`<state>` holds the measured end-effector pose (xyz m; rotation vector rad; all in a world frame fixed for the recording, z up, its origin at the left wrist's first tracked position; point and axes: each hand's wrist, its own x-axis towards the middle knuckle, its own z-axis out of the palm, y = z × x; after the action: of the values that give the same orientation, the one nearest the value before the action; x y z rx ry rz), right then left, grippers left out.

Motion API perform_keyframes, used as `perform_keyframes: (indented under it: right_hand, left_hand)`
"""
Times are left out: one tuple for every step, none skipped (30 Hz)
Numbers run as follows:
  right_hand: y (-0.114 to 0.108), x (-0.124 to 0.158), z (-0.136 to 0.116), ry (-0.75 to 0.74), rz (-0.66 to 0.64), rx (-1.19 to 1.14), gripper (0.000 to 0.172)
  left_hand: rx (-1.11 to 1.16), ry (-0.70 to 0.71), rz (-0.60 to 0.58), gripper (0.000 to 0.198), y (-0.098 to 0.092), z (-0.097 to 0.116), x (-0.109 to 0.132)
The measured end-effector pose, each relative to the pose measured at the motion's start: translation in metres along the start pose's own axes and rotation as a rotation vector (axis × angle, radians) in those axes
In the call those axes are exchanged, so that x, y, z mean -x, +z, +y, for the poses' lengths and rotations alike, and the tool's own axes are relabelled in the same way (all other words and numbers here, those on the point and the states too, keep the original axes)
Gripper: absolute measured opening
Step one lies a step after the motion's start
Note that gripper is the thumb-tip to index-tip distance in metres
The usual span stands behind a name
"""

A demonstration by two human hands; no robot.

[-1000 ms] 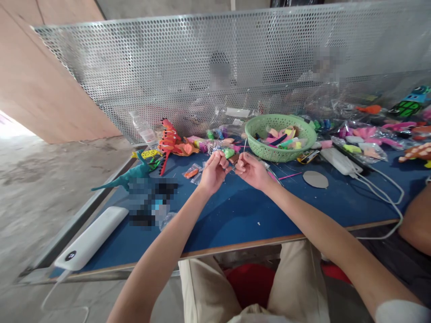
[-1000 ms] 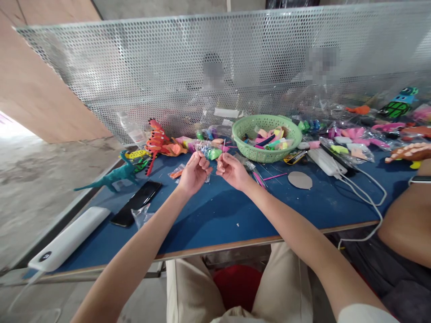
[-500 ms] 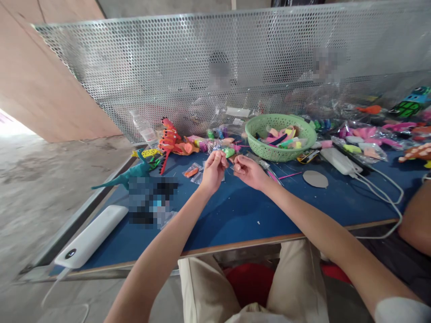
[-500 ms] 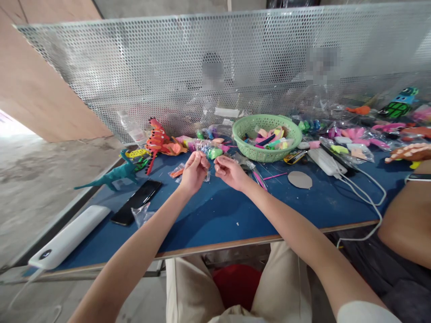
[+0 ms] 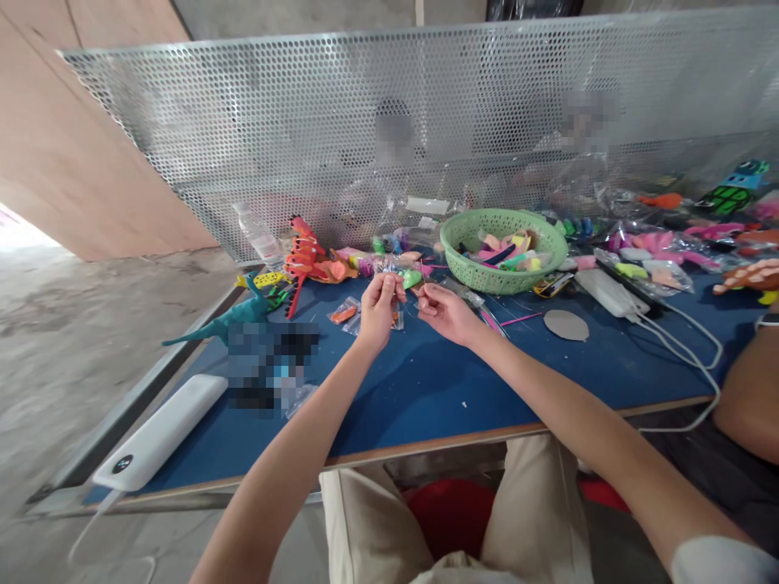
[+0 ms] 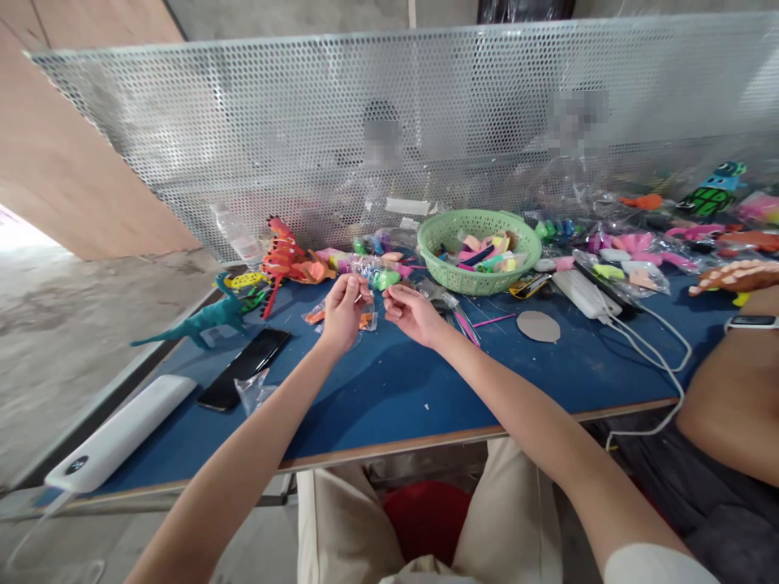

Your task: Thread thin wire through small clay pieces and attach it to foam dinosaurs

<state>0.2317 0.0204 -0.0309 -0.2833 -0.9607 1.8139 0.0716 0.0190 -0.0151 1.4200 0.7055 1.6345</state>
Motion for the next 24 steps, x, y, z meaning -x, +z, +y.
perform_keyframes:
  right_hand:
    - [0.0, 0.0, 0.0, 0.001, -0.003, 0.0, 0.012]
    - [0.0, 0.0, 0.0, 0.001, -0.007, 0.003, 0.011]
    - [0.001, 0.0, 0.0, 0.001, -0.01, 0.005, 0.011]
    - [0.001, 0.001, -0.001, 0.001, -0.012, 0.006, 0.01]
    - [0.001, 0.001, -0.002, 0.001, -0.012, 0.007, 0.01]
    - [0.001, 0.001, -0.003, 0.001, -0.006, 0.007, 0.01]
    - [0.001, 0.001, -0.005, 0.001, 0.005, 0.005, 0.01]
    - [0.001, 0.001, -0.007, -0.003, 0.021, -0.003, 0.011]
    - [0.0, 0.001, -0.01, -0.013, 0.041, -0.023, 0.011]
    - [0.0, 0.001, -0.013, -0.027, 0.061, -0.055, 0.012]
    - [0.0, 0.001, -0.016, -0.044, 0.078, -0.098, 0.012]
    - [0.0, 0.001, -0.019, -0.059, 0.085, -0.147, 0.013]
    - [0.0, 0.001, -0.022, -0.07, 0.086, -0.197, 0.013]
    - [0.0, 0.001, -0.025, -0.078, 0.079, -0.242, 0.013]
    - [0.001, 0.001, -0.027, -0.081, 0.071, -0.277, 0.012]
    - [0.001, 0.001, -0.029, -0.082, 0.066, -0.303, 0.012]
    - [0.001, 0.001, -0.029, -0.08, 0.066, -0.32, 0.011]
    - [0.001, 0.001, -0.03, -0.078, 0.072, -0.329, 0.012]
    - [0.002, 0.001, -0.029, -0.075, 0.081, -0.33, 0.012]
    - [0.002, 0.001, -0.029, -0.072, 0.088, -0.326, 0.013]
    - [0.002, 0.001, -0.027, -0.069, 0.092, -0.32, 0.014]
    - [0.002, 0.001, -0.026, -0.066, 0.091, -0.312, 0.014]
    - [0.002, 0.001, -0.024, -0.064, 0.089, -0.303, 0.014]
    - [0.002, 0.001, -0.022, -0.062, 0.086, -0.291, 0.014]
  left_hand:
    - [0.0, 0.004, 0.003, 0.028, 0.0, 0.0, 0.0]
    - [-0.003, 0.005, 0.007, 0.028, 0.0, 0.0, 0.0]
    - [-0.008, 0.003, 0.011, 0.028, 0.0, 0.0, -0.001]
    - [-0.014, 0.0, 0.013, 0.029, 0.0, 0.0, -0.001]
    - [-0.017, -0.006, 0.013, 0.029, 0.0, -0.001, -0.002]
    - [-0.018, -0.014, 0.01, 0.029, 0.0, -0.001, -0.002]
    - [-0.014, -0.024, 0.005, 0.03, -0.001, -0.002, -0.003]
    - [-0.009, -0.035, -0.003, 0.031, -0.001, -0.002, -0.003]
    - [-0.005, -0.047, -0.017, 0.033, -0.002, -0.002, -0.004]
    - [-0.007, -0.057, -0.037, 0.035, -0.004, -0.002, -0.004]
    - [-0.018, -0.066, -0.067, 0.038, -0.005, -0.001, -0.005]
    - [-0.041, -0.078, -0.109, 0.041, -0.007, -0.001, -0.005]
    - [-0.076, -0.093, -0.163, 0.043, -0.008, 0.0, -0.004]
    - [-0.119, -0.115, -0.227, 0.043, -0.01, 0.001, -0.004]
    - [-0.161, -0.136, -0.287, 0.042, -0.012, 0.001, -0.003]
    - [-0.194, -0.154, -0.336, 0.039, -0.013, 0.0, -0.002]
    - [-0.214, -0.166, -0.366, 0.035, -0.013, -0.001, -0.001]
    - [-0.22, -0.173, -0.377, 0.032, -0.014, -0.002, 0.0]
    - [-0.216, -0.175, -0.376, 0.03, -0.014, -0.003, 0.0]
    - [-0.208, -0.172, -0.369, 0.029, -0.013, -0.004, 0.001]
    - [-0.203, -0.168, -0.362, 0.027, -0.013, -0.005, 0.001]
    - [-0.201, -0.164, -0.361, 0.026, -0.012, -0.006, 0.001]
    - [-0.2, -0.162, -0.363, 0.025, -0.012, -0.006, 0.001]
    - [-0.195, -0.164, -0.367, 0.024, -0.011, -0.005, 0.001]
